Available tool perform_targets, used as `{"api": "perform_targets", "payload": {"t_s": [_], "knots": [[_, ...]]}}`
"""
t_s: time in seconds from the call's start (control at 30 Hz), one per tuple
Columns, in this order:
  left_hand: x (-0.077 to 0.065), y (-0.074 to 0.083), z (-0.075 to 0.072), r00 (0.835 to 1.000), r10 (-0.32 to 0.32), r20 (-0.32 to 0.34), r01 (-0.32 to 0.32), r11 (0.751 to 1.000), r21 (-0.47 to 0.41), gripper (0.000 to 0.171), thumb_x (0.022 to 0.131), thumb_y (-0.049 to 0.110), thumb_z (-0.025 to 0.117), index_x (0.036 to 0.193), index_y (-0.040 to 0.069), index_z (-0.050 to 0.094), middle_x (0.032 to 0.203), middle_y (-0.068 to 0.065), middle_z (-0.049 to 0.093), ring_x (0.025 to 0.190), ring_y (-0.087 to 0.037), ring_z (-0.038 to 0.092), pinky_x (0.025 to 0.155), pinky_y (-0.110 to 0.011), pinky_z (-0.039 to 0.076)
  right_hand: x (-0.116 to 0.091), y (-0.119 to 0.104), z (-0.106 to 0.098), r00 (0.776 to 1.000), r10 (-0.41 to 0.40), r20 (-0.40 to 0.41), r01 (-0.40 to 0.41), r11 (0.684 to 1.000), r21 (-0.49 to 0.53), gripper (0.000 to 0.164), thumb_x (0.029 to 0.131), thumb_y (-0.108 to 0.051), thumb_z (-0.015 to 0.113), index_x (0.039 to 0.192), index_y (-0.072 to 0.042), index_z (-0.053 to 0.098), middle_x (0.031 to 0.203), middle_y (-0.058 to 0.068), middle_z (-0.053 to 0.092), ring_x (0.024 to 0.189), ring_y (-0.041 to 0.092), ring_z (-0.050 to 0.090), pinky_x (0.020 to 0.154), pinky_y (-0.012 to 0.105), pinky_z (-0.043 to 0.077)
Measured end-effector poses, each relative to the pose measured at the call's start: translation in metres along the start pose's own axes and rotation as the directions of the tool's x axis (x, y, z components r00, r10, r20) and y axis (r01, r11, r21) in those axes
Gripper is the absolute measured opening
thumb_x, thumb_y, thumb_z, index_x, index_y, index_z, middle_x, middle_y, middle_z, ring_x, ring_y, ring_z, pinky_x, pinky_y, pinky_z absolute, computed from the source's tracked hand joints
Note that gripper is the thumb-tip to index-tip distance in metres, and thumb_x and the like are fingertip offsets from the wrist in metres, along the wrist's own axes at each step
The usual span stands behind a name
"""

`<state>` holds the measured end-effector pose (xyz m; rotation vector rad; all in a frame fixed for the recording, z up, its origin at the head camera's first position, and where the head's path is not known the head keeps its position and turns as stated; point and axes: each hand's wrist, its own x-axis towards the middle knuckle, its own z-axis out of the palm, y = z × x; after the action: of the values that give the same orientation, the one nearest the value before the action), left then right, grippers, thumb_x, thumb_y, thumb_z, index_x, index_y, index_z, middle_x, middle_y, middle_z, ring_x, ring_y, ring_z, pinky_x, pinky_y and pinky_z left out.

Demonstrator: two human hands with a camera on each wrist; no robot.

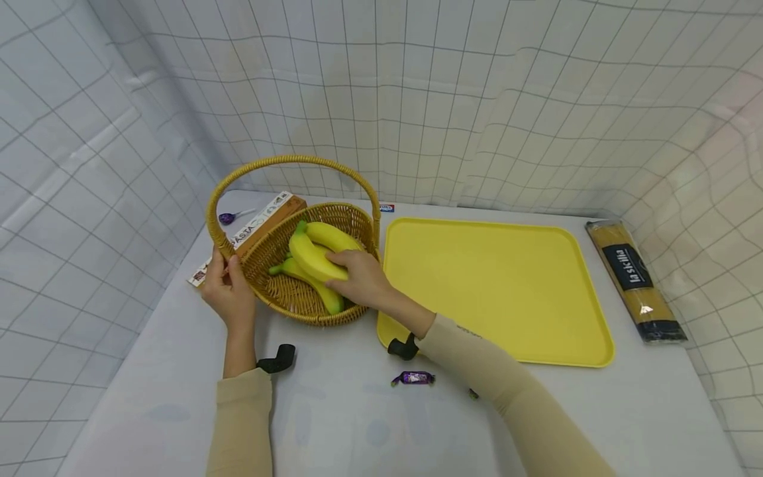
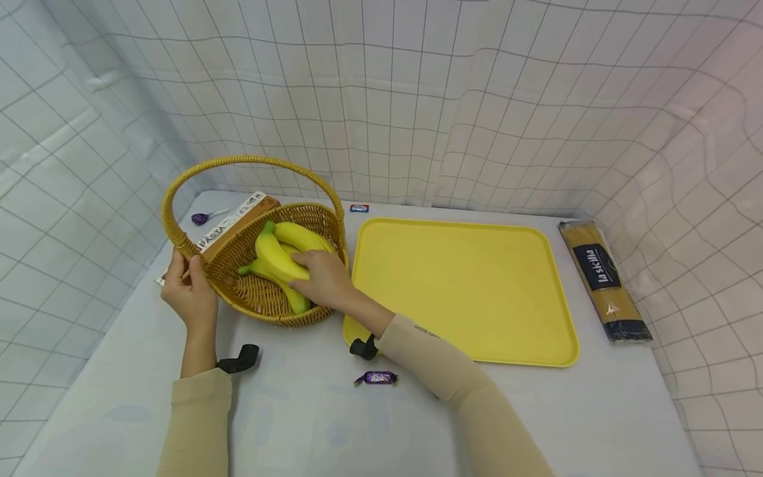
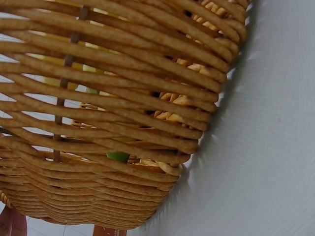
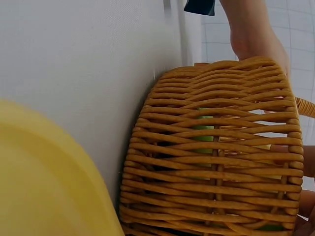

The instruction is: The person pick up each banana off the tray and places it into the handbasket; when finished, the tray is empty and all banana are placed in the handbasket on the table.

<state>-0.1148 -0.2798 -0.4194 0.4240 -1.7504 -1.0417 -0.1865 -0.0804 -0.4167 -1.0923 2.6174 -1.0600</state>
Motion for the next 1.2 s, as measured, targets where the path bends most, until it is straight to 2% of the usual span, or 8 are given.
{"api": "perform_targets", "payload": {"t_s": [0.2,0.47,0.57,0.73,0.8,0.93,1.07,1.2], "knots": [[-0.001,0.004,0.000,1.000,-0.016,0.002,0.016,1.000,0.002,0.030,0.096,0.004,0.055,0.123,-0.006,0.064,0.103,-0.029,0.066,0.079,0.009,0.046,0.069,-0.007,0.036,0.002,-0.002,0.006,1.000,0.019,-0.007,-0.019,0.995,-0.098,0.051,0.088,-0.026,0.072,0.134,-0.008,0.060,0.126,0.010,0.067,0.111,0.021,0.064,0.087,0.032,0.053],[0.000,0.005,0.001,1.000,-0.016,-0.010,0.016,1.000,0.013,0.029,0.096,0.003,0.055,0.122,-0.006,0.064,0.100,-0.029,0.066,0.077,0.008,0.044,0.068,-0.007,0.035,0.002,-0.002,0.014,0.999,0.014,-0.033,-0.022,0.965,-0.260,0.050,0.087,-0.030,0.072,0.133,-0.013,0.062,0.124,0.004,0.068,0.112,0.018,0.065,0.090,0.032,0.053],[0.001,-0.002,0.002,1.000,-0.017,-0.011,0.017,1.000,0.016,0.029,0.096,0.004,0.056,0.122,-0.006,0.064,0.101,-0.029,0.066,0.077,0.008,0.044,0.068,-0.007,0.035,0.002,-0.002,0.016,0.999,0.010,-0.052,-0.023,0.961,-0.275,0.050,0.087,-0.031,0.072,0.133,-0.014,0.062,0.123,0.004,0.069,0.111,0.018,0.065,0.090,0.032,0.053],[0.002,-0.027,0.003,1.000,-0.017,-0.006,0.017,1.000,0.023,0.029,0.097,0.010,0.057,0.123,0.001,0.067,0.098,-0.020,0.068,0.076,0.008,0.044,0.066,-0.008,0.035,0.000,-0.003,0.016,0.997,-0.006,-0.073,-0.015,0.958,-0.285,0.053,0.086,-0.034,0.073,0.133,-0.012,0.062,0.123,0.005,0.069,0.112,0.020,0.064,0.094,0.036,0.051],[0.003,-0.036,0.002,1.000,-0.012,-0.003,0.012,1.000,0.018,0.029,0.097,0.013,0.058,0.123,0.005,0.068,0.096,-0.017,0.068,0.075,0.007,0.044,0.066,-0.009,0.035,0.000,-0.003,0.015,0.997,-0.010,-0.078,-0.013,0.959,-0.284,0.054,0.086,-0.034,0.074,0.133,-0.011,0.061,0.124,0.005,0.068,0.113,0.021,0.064,0.096,0.037,0.049],[0.004,-0.038,0.001,1.000,-0.014,0.008,0.014,1.000,0.003,0.031,0.097,0.015,0.059,0.126,0.006,0.067,0.101,-0.018,0.070,0.078,0.006,0.048,0.067,-0.008,0.038,-0.001,-0.003,0.015,0.997,-0.003,-0.081,-0.018,0.968,-0.250,0.057,0.085,-0.034,0.074,0.134,-0.010,0.060,0.125,0.007,0.067,0.114,0.022,0.063,0.096,0.036,0.050],[0.003,-0.034,0.002,1.000,-0.024,0.008,0.024,1.000,0.005,0.032,0.097,0.012,0.058,0.127,0.004,0.065,0.103,-0.021,0.069,0.080,0.009,0.049,0.068,-0.007,0.039,-0.003,-0.001,0.012,0.995,-0.001,-0.102,-0.014,0.988,-0.151,0.057,0.085,-0.031,0.075,0.135,-0.007,0.059,0.126,0.010,0.066,0.115,0.024,0.062,0.097,0.036,0.050],[0.002,-0.022,0.001,1.000,-0.020,0.000,0.020,1.000,-0.001,0.032,0.095,0.005,0.057,0.125,-0.002,0.064,0.102,-0.027,0.067,0.079,0.010,0.047,0.067,-0.006,0.037,-0.006,-0.001,0.006,0.991,-0.009,-0.136,0.007,1.000,-0.015,0.057,0.085,-0.027,0.076,0.134,-0.003,0.059,0.129,0.013,0.065,0.120,0.027,0.060,0.101,0.037,0.048]]}}
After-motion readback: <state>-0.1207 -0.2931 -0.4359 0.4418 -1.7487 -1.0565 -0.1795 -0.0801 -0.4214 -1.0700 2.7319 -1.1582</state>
